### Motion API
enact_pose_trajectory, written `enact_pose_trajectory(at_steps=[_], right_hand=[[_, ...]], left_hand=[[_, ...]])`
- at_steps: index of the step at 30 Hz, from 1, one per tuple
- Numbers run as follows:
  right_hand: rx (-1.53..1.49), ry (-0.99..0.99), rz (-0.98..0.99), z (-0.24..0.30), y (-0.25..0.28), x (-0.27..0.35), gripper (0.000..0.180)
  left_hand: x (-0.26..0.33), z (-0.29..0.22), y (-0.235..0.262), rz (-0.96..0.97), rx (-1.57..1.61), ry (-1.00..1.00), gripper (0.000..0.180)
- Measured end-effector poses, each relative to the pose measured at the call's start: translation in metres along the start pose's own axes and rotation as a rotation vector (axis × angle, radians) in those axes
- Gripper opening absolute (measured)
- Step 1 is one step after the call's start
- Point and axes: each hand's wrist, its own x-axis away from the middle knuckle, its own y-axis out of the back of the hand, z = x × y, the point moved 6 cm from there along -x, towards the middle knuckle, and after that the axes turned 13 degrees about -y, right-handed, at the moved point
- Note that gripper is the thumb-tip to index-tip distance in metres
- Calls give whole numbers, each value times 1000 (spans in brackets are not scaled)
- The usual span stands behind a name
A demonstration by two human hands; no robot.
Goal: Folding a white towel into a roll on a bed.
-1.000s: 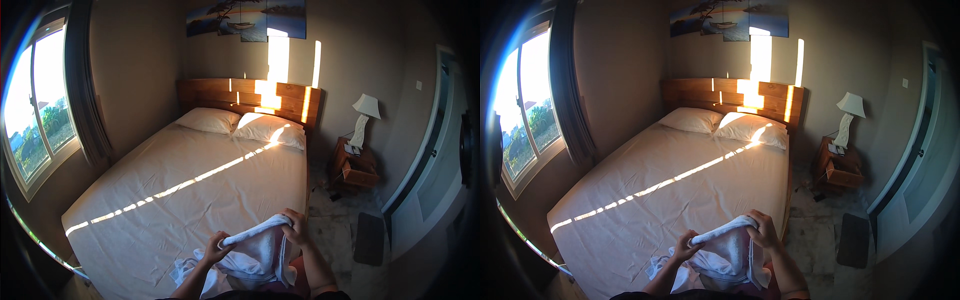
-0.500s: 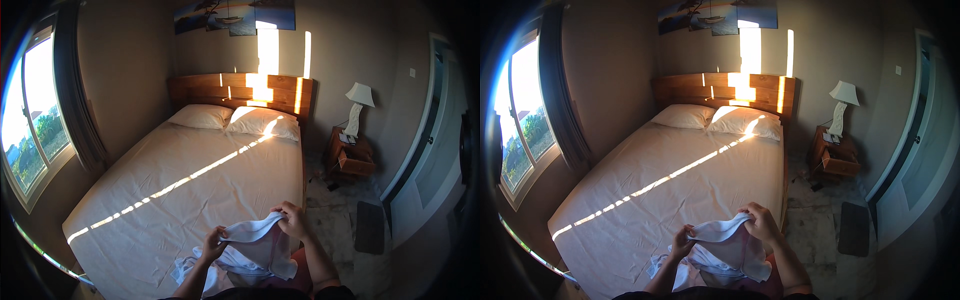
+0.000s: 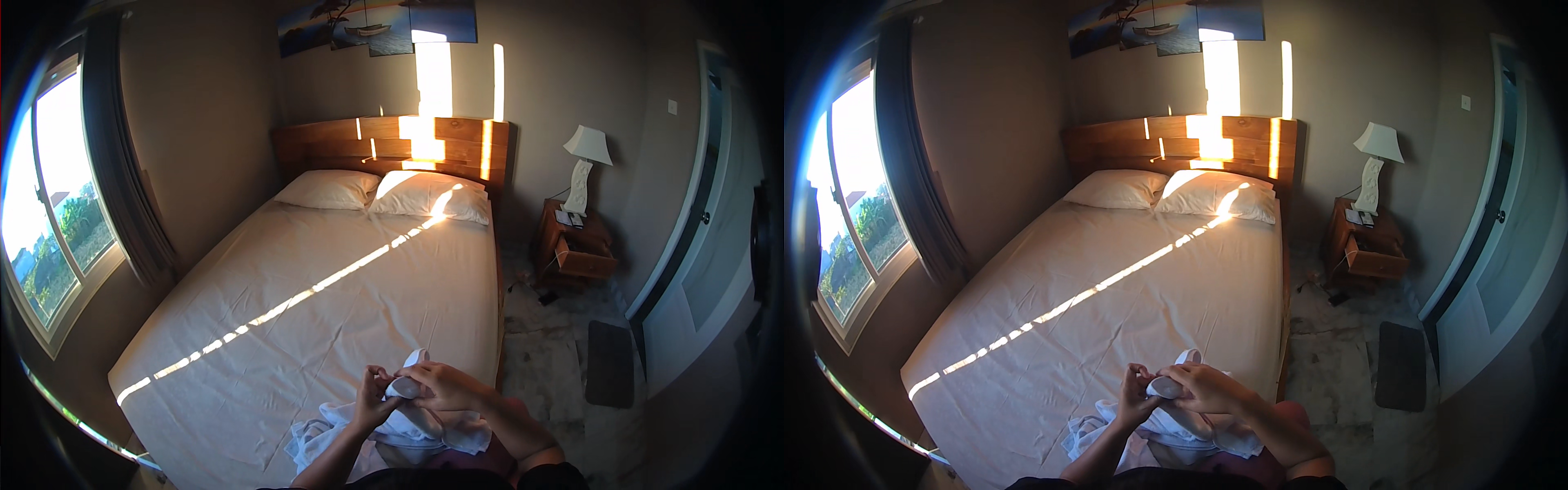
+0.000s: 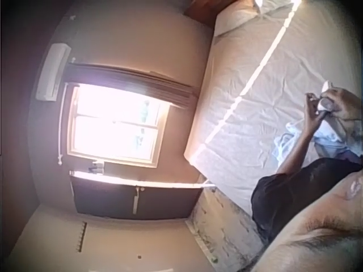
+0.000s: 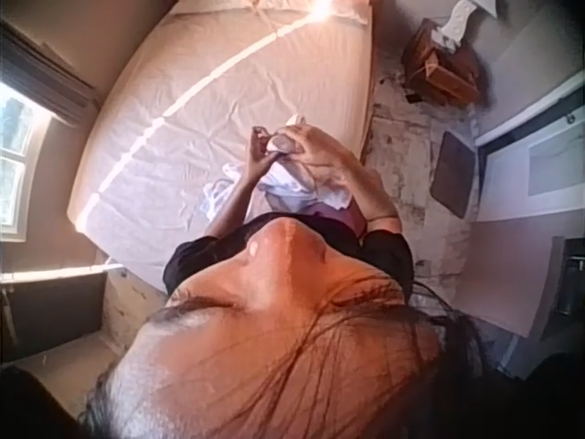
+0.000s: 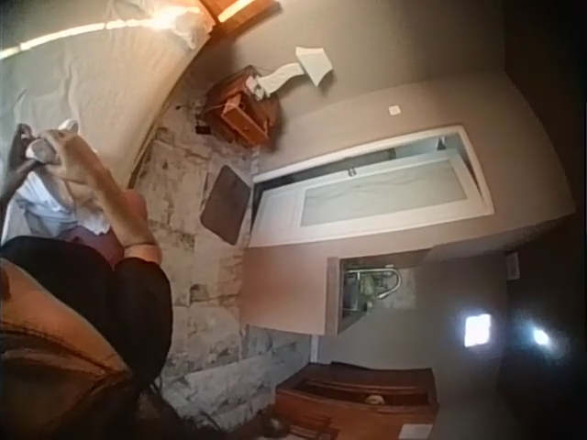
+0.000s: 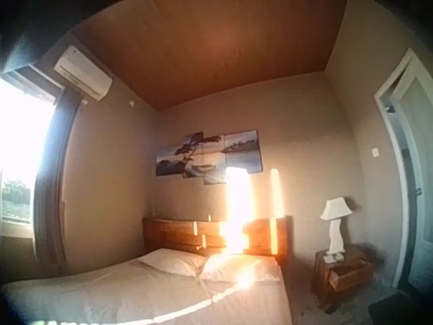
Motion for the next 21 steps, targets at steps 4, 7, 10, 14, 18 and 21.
enact_pose_trajectory(at_steps=[4,7,10,14,18,21], right_hand=[[30,-28,15,2,2,3,38],[73,12,-80,9,14,6,25],[7,30,-354,18,44,6,21],[-70,-36,-582,30,96,14,21],[-55,65,-952,47,162,47,17],[-183,72,-1180,52,204,72,6]], left_hand=[[6,6,-1,-44,40,36,44],[22,11,-17,-36,82,225,34],[42,20,-42,191,-131,237,29],[66,45,-71,341,-254,230,27],[59,44,-70,392,-401,314,24],[49,55,-38,324,-483,149,24]])
